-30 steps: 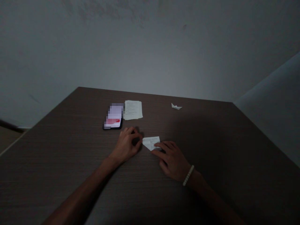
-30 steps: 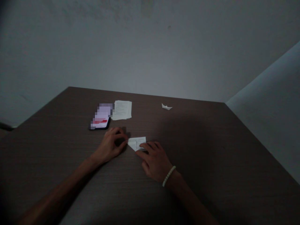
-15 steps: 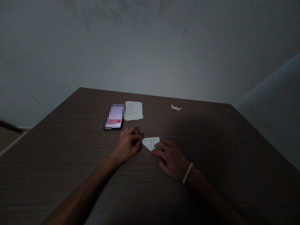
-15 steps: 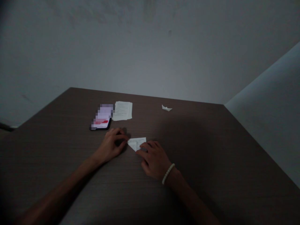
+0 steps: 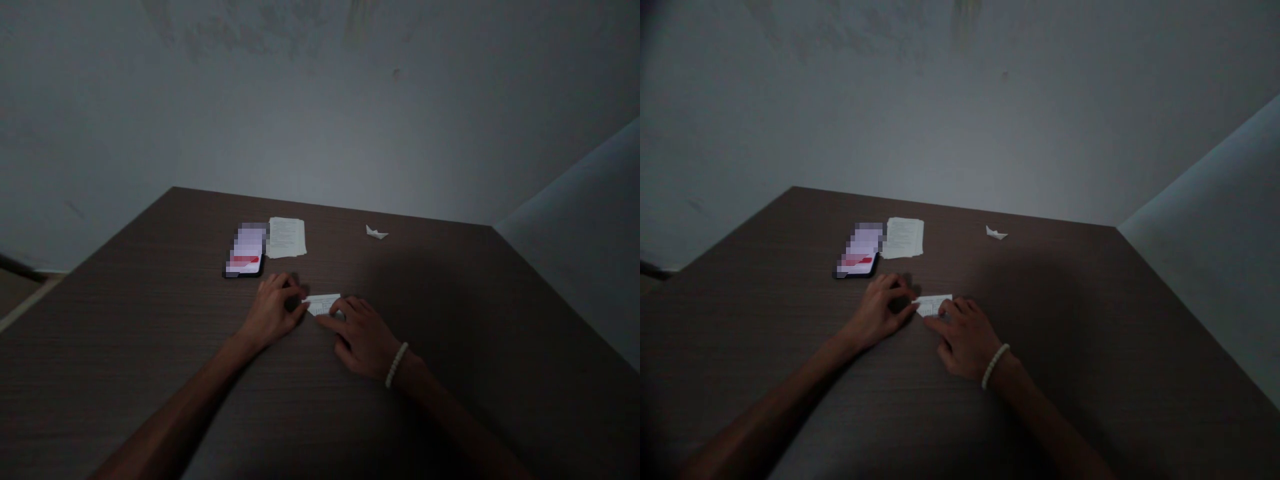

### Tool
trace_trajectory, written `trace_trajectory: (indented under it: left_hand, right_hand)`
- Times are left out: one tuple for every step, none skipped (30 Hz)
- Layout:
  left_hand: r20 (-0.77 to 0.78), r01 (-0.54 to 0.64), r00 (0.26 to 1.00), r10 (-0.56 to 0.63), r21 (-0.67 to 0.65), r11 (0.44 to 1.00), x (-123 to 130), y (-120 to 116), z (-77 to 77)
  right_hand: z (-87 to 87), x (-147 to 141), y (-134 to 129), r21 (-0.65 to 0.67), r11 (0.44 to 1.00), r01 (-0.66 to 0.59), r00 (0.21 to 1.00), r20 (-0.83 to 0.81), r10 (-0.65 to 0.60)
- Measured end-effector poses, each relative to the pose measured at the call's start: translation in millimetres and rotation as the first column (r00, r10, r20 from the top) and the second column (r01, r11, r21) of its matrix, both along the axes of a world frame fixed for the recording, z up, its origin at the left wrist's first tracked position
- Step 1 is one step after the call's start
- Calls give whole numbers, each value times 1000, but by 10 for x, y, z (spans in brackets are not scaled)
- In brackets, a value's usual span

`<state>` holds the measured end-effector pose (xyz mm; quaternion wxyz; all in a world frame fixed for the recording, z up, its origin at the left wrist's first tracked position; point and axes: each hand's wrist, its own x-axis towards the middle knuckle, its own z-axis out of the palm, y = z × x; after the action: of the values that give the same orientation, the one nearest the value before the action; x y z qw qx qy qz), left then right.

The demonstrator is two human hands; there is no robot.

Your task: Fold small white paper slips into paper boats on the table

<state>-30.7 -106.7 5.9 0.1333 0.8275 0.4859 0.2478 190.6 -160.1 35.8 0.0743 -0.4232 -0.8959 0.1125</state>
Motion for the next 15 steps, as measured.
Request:
trace_trajectory:
  left_hand:
    - [-3, 2, 1000, -2, 2, 1000, 1, 0, 0]
    - [-6, 5, 1000, -5, 7, 1000, 3, -1, 1]
    - [-6, 7, 1000, -7, 11, 1000, 5, -2, 2]
    - [-4, 7, 1000, -7, 13, 1000, 8, -4, 4]
    - [-1, 6, 1000, -6, 16, 1000, 10, -6, 8]
    - [3, 4, 1000, -4, 16, 1000, 12, -9, 11]
    - [5, 1, 1000, -2, 15, 1000, 14, -12, 15]
    - [7, 1, 1000, -1, 12, 1000, 15, -15, 19]
    - [7, 1, 1000, -1, 9, 1000, 16, -18, 22]
    - [7, 1, 1000, -1, 6, 1000, 16, -20, 23]
    - [7, 0, 1000, 0, 4, 1000, 16, -22, 24]
    - [6, -1, 1000, 1, 1, 1000, 15, -24, 24]
    - [6, -2, 1000, 2, 0, 1000, 15, -25, 23]
    - [6, -4, 1000, 4, -1, 1000, 15, -27, 24]
    - [6, -6, 1000, 6, -1, 1000, 15, -29, 25]
  right_hand:
    - [10, -10, 7, 2, 1000, -2, 1000, 12, 2]
    - [19, -22, 14, 7, 1000, -3, 1000, 23, 3]
    - [27, -33, 21, 14, 1000, -3, 999, 32, 2]
    - [34, -46, 28, 22, 1000, -1, 999, 39, 0]
    - [39, -58, 34, 30, 1000, 2, 999, 45, -3]
    - [44, -70, 41, 37, 999, 4, 999, 51, -6]
    - [48, -82, 47, 43, 999, 6, 998, 56, -9]
    - [52, -93, 53, 48, 999, 8, 998, 60, -11]
    - [56, -103, 60, 52, 999, 9, 998, 64, -13]
    - [60, -112, 66, 56, 998, 8, 998, 68, -12]
    - [63, -120, 73, 60, 998, 5, 997, 71, -9]
    - [64, -126, 79, 65, 998, 1, 997, 75, -6]
    - [65, -132, 86, 71, 997, -3, 997, 80, -3]
    - [64, -138, 92, 76, 997, -7, 996, 84, 0]
    - [63, -143, 99, 81, 997, -11, 996, 90, 3]
